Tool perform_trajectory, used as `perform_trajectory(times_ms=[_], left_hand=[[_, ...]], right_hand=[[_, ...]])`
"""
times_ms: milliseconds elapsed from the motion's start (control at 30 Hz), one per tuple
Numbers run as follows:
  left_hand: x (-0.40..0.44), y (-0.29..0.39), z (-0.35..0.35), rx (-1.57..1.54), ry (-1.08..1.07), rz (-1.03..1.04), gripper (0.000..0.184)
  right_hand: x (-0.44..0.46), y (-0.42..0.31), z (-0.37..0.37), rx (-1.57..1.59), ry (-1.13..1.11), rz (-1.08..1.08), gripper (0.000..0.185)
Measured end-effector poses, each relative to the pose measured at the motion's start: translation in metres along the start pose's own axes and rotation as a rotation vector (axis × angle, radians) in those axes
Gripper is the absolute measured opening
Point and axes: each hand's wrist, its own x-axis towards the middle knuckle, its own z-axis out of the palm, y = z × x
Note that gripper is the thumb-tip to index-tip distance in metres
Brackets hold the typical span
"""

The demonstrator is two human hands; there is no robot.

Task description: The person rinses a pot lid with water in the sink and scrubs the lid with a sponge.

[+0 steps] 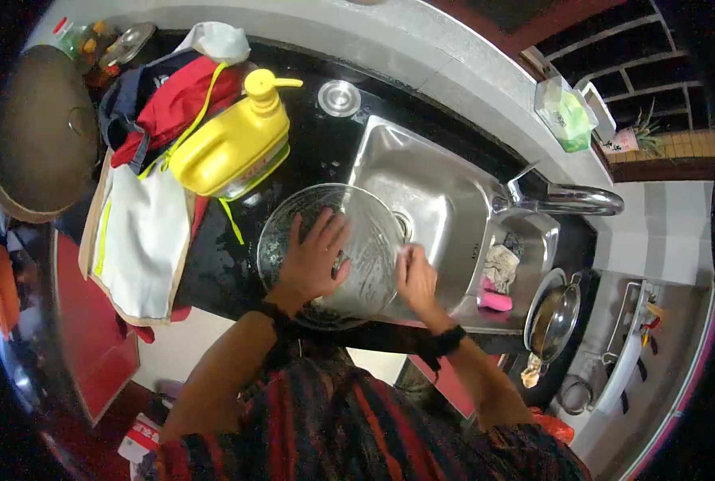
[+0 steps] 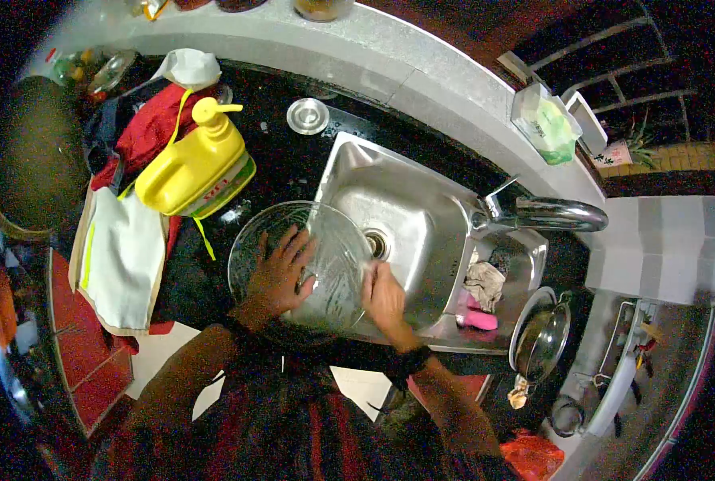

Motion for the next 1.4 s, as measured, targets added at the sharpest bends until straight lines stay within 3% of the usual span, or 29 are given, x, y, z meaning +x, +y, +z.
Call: perform_trajectory(times_ms=[67,200,300,367,433,467,533,633,700,800,833,933,1000,1033,1100,1167,1267,1333,1400], left_hand=[[0.0,0.001,-0.003,0.002,0.003,0.002,0.061],[0.0,-0.002,-0.002,0.02,-0.006,0.029,0.068],[0.0,-0.002,0.001,0.0,-0.015,0.031,0.067],[0.001,-0.003,0.001,0.004,-0.024,0.029,0.067],[0.0,0.0,0.002,0.003,-0.032,0.018,0.067],[0.001,0.0,0.0,-0.009,-0.034,0.014,0.067],[0.002,-0.002,-0.002,-0.008,-0.037,0.008,0.067],[0.0,-0.002,0.0,-0.002,-0.011,0.022,0.066],[0.0,-0.001,0.001,-0.007,-0.01,0.025,0.066],[0.001,0.0,-0.002,-0.002,0.018,0.027,0.061],[0.0,0.001,-0.002,-0.014,0.021,0.025,0.061],[0.002,0.002,-0.003,-0.005,-0.014,-0.006,0.06],[0.001,-0.003,-0.003,0.005,-0.006,0.015,0.058],[0.005,-0.005,-0.003,0.014,-0.008,0.01,0.058],[0.014,-0.004,0.003,0.07,0.075,-0.12,0.057],[0.012,-0.004,0.004,0.059,0.078,-0.104,0.057],[0.014,-0.005,0.003,0.049,0.102,-0.084,0.058],[0.014,-0.004,0.005,0.04,0.107,-0.095,0.058],[0.013,-0.007,0.004,0.011,0.126,-0.084,0.059]], right_hand=[[-0.007,0.0,0.002,0.051,0.06,-0.002,0.019],[0.076,-0.021,0.026,-0.015,0.193,-0.162,0.016],[0.067,-0.034,0.022,-0.023,0.181,-0.051,0.016],[0.011,-0.038,0.024,-0.053,0.182,-0.032,0.017],[-0.053,-0.035,0.026,0.033,-0.077,-0.038,0.021],[-0.057,-0.031,0.03,0.027,-0.076,-0.042,0.021],[-0.052,-0.038,0.035,0.013,0.123,-0.336,0.012],[0.034,-0.039,0.03,-0.096,0.169,-0.106,0.011],[0.076,-0.039,0.023,-0.033,0.259,-0.144,0.017],[0.037,-0.038,0.032,-0.11,0.281,-0.124,0.019],[0.006,-0.051,0.026,-0.141,0.135,-0.029,0.013],[-0.051,-0.047,0.041,-0.114,-0.013,-0.177,0.013],[-0.041,-0.048,0.049,-0.023,0.118,-0.506,0.013],[-0.023,-0.05,0.045,-0.011,0.14,-0.532,0.013],[0.02,-0.054,0.039,-0.114,0.131,-0.339,0.015],[0.081,-0.05,0.024,-0.095,0.308,-0.151,0.015],[0.051,-0.055,0.032,-0.153,0.244,-0.09,0.018],[-0.01,-0.056,0.044,-0.168,0.195,-0.238,0.016],[-0.044,-0.06,0.048,0.012,0.174,-0.493,0.014]])
